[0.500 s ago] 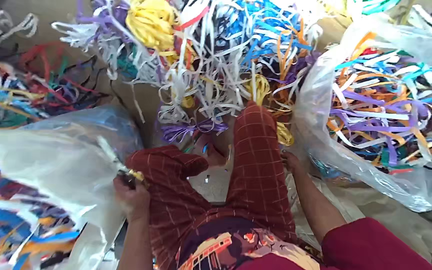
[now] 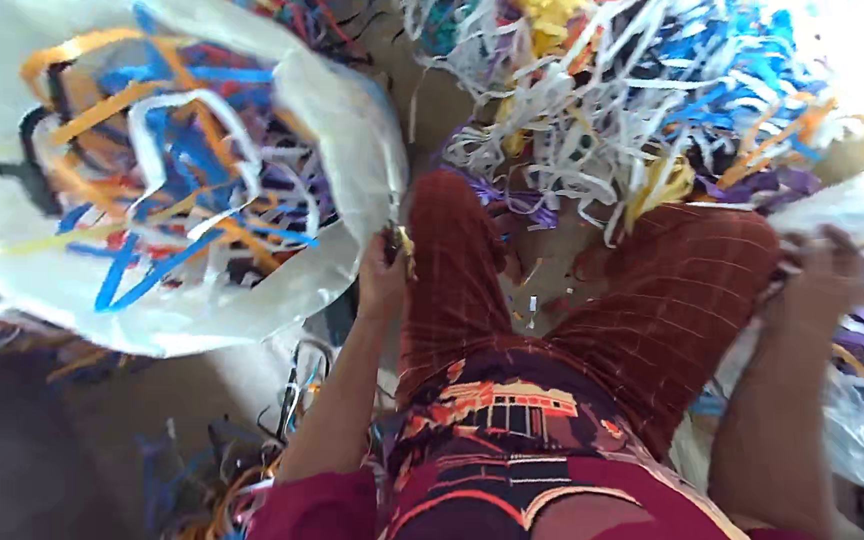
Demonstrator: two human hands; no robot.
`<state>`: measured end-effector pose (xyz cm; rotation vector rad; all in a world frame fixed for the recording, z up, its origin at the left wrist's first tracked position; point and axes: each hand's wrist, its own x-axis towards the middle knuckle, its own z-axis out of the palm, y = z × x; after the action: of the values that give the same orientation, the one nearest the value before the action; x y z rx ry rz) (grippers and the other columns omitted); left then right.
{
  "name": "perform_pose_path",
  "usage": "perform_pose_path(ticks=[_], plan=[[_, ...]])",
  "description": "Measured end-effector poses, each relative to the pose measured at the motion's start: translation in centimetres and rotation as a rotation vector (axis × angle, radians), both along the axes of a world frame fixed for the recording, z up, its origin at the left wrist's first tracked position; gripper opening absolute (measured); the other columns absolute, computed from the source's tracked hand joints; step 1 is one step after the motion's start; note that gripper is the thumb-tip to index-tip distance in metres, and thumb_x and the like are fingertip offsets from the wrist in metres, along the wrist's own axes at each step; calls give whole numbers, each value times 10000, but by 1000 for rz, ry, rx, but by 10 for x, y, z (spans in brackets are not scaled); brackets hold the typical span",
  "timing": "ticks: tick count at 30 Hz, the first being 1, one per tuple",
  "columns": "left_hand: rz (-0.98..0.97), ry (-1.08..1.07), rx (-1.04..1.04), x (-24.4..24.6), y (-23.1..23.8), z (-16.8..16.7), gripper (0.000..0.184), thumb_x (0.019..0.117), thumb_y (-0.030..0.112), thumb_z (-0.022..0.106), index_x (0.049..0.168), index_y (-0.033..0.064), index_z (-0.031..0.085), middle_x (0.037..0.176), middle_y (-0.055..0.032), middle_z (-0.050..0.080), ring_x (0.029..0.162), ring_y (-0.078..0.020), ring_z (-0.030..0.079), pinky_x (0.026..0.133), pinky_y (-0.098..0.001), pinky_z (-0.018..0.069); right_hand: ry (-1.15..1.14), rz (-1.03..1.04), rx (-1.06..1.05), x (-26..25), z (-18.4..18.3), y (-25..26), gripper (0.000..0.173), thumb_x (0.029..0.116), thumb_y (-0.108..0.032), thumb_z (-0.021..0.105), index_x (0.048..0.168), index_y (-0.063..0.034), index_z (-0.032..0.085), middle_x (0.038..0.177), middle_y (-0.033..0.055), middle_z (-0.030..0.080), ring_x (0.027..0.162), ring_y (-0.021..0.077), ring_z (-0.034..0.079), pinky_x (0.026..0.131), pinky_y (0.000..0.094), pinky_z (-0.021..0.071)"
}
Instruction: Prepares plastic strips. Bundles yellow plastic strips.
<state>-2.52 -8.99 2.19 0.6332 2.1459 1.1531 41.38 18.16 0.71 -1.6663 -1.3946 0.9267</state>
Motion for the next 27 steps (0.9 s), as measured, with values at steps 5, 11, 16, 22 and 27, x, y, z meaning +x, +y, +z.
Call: perform_pose_path(ticks=[5,11,16,22,27], plan=[[-73,109,-537,17,-105,-21,447,1019,202,570,1394,-35,512,1081,-279,683,967,-417,697,894,-594,542,216,164,44,-69,35,27,379,1099,-160,360,1437,8,399,1183,49,613,908,93,665,836,293,579],[55,100,-746,58,-142,-40,558,1038,238,584,1482,-46,401,1223,-293,657,1126,-433,667,996,-567,507,12,619,-192,-128,11,16,401,1117,-280,380,1428,-47,478,1231,106,641,923,148,690,849,357,587],[-84,96,-969,48,-134,-31,568,1064,331,524,1524,23,394,1304,-303,623,1184,-485,629,987,-653,489,-399,865,-329,-138,1,19,334,1072,-195,542,1334,-1,616,1282,255,639,1161,399,633,1022,595,475],[-269,130,-1090,31,-130,-28,456,1082,357,466,1324,10,638,1258,-290,658,1214,-477,613,1011,-673,457,-348,935,-342,-132,-7,21,302,1055,-186,576,1290,-10,650,1251,223,657,1149,359,634,1023,557,471],[-124,254,-454,47,-128,-20,532,1058,237,502,1485,-71,426,1385,-303,570,1274,-444,573,1070,-611,437,-357,958,-323,-129,-8,20,297,1049,-189,587,1263,2,666,1192,227,678,1141,369,636,1033,567,455]])
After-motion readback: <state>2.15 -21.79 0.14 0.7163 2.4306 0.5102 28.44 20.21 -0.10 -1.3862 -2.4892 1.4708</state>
